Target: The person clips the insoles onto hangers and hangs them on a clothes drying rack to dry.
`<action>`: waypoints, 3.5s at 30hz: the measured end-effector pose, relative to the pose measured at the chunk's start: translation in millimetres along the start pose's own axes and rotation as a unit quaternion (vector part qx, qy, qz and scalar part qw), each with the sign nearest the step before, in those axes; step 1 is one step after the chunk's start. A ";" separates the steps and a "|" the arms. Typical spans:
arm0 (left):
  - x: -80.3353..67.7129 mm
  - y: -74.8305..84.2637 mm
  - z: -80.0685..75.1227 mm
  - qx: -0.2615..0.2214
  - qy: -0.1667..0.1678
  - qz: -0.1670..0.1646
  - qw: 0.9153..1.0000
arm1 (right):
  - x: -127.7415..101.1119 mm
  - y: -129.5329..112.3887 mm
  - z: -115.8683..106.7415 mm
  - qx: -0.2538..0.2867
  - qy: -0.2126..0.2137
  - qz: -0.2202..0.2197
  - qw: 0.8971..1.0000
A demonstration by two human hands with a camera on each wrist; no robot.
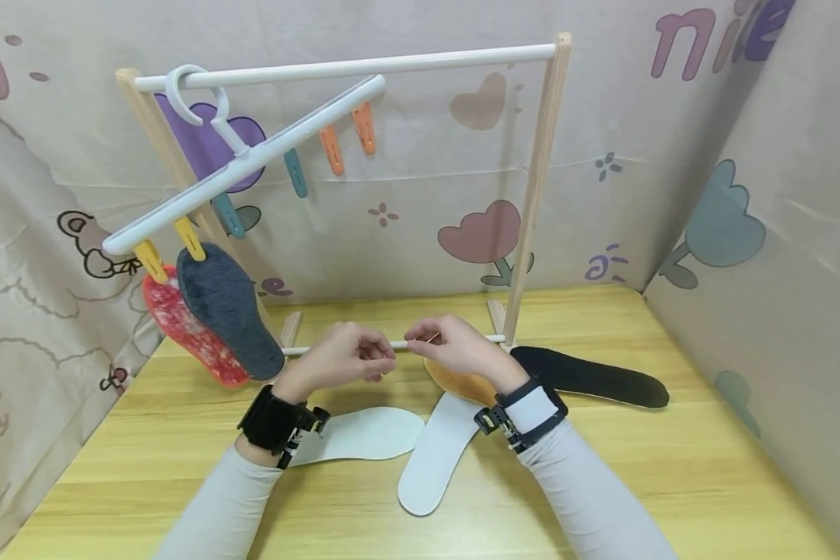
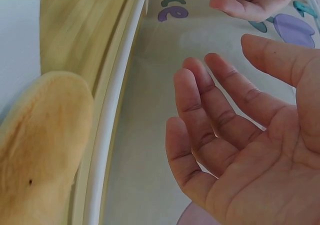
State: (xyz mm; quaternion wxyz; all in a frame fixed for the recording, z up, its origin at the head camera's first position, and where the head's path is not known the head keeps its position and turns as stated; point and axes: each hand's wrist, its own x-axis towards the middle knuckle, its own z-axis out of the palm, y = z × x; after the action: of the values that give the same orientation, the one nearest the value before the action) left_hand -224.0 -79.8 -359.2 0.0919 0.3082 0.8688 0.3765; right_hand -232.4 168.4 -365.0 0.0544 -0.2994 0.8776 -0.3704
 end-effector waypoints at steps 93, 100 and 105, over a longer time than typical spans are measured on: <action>26.3 -5.1 81.4 0.028 -0.046 -0.073 0.996 | -20.5 62.8 -13.7 -0.087 -0.031 0.170 0.981; 26.5 -6.7 79.1 0.035 -0.046 -0.064 0.996 | -18.1 63.6 -12.0 -0.089 -0.020 0.170 0.981; 26.7 -8.1 76.5 0.033 -0.038 -0.055 0.997 | -15.3 63.1 -12.2 -0.092 -0.007 0.167 0.982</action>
State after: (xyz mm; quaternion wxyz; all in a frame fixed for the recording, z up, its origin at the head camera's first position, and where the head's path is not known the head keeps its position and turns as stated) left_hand -219.0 -22.3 -416.6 0.1350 0.2765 0.8923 0.3302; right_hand -254.5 219.1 -401.3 0.0938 -0.1550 0.9452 -0.2715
